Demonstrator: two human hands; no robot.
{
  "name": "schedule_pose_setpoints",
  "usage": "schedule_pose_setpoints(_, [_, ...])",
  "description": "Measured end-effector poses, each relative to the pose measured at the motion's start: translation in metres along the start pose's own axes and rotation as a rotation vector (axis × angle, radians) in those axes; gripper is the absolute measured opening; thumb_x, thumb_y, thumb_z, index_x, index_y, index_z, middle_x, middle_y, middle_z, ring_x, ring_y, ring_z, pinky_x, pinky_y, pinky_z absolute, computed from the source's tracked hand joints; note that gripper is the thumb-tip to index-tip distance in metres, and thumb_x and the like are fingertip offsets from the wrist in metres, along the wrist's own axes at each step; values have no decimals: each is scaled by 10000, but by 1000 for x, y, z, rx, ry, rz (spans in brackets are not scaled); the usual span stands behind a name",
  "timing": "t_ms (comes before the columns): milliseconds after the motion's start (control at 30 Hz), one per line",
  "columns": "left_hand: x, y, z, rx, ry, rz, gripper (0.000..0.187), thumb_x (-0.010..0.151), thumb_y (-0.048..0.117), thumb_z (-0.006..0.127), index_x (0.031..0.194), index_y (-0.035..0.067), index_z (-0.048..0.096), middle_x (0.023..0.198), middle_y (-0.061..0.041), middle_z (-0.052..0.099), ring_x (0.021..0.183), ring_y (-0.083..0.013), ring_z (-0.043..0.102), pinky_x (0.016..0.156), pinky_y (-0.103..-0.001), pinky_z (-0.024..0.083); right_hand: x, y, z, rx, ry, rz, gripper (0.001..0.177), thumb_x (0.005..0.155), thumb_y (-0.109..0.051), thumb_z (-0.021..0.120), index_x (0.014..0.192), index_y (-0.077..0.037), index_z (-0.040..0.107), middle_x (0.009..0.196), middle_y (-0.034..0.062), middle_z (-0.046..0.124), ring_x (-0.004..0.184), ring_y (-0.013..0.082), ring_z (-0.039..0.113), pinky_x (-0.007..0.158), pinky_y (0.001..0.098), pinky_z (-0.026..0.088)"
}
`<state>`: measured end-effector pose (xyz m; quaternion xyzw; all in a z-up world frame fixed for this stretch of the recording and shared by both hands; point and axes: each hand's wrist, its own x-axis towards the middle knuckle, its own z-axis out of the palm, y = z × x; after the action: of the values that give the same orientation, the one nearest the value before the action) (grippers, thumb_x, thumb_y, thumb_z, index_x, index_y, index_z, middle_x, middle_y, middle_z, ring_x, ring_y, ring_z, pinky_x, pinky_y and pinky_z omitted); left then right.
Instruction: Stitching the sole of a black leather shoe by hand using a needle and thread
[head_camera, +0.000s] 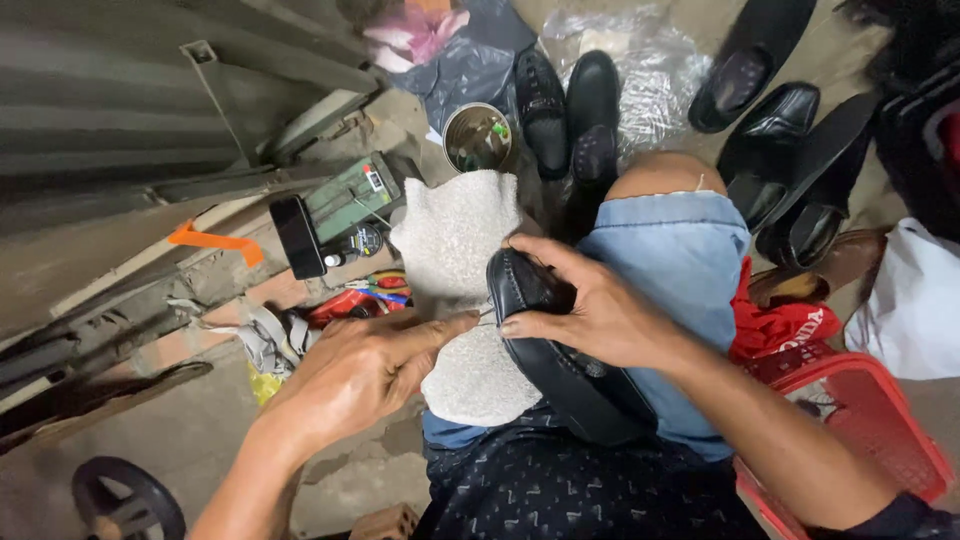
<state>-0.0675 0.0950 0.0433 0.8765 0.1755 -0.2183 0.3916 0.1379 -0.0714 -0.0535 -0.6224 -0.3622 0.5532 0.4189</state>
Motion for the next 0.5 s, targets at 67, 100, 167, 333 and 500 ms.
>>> schedule_pose_setpoints(67, [6,-1,-1,39,6,23,494,947,103,538,1393,276,664,703,-67,643,480,-302,529,453,-429,367,4,-3,-2,-25,-12,47,776,764,-347,832,1458,-181,528,1494,19,576,1337,136,548,1118,285,379])
schedule_pose_setpoints(100, [10,-2,-1,84,25,55,506,922,77,561,1374,268,683,628,-77,605,398,-293,473,411,-430,331,6,-5,-3,-62,-20,82,778,755,-389,813,1462,-225,532,1509,17,567,1385,155,522,1136,299,347])
schedule_pose_setpoints(167, [16,1,-5,76,-23,40,546,895,48,579,1385,271,669,779,-48,690,369,-265,485,394,-416,357,9,-6,-4,-46,-7,71,755,752,-351,838,1439,-205,561,1490,26,576,1373,162,529,1141,306,349])
schedule_pose_setpoints(333, [26,8,-9,73,-338,-157,925,688,-12,611,1521,379,516,843,82,725,528,-295,687,600,-481,494,12,-4,-7,-30,11,-17,715,761,-270,876,1409,-163,595,1438,42,592,1342,187,551,1144,312,362])
schedule_pose_setpoints(500, [37,22,8,161,-200,-150,631,908,91,575,1495,321,559,1284,-141,666,677,-423,763,719,-663,569,13,5,0,-46,47,-94,743,748,-243,904,1417,-160,590,1267,69,626,1198,211,626,1065,307,415])
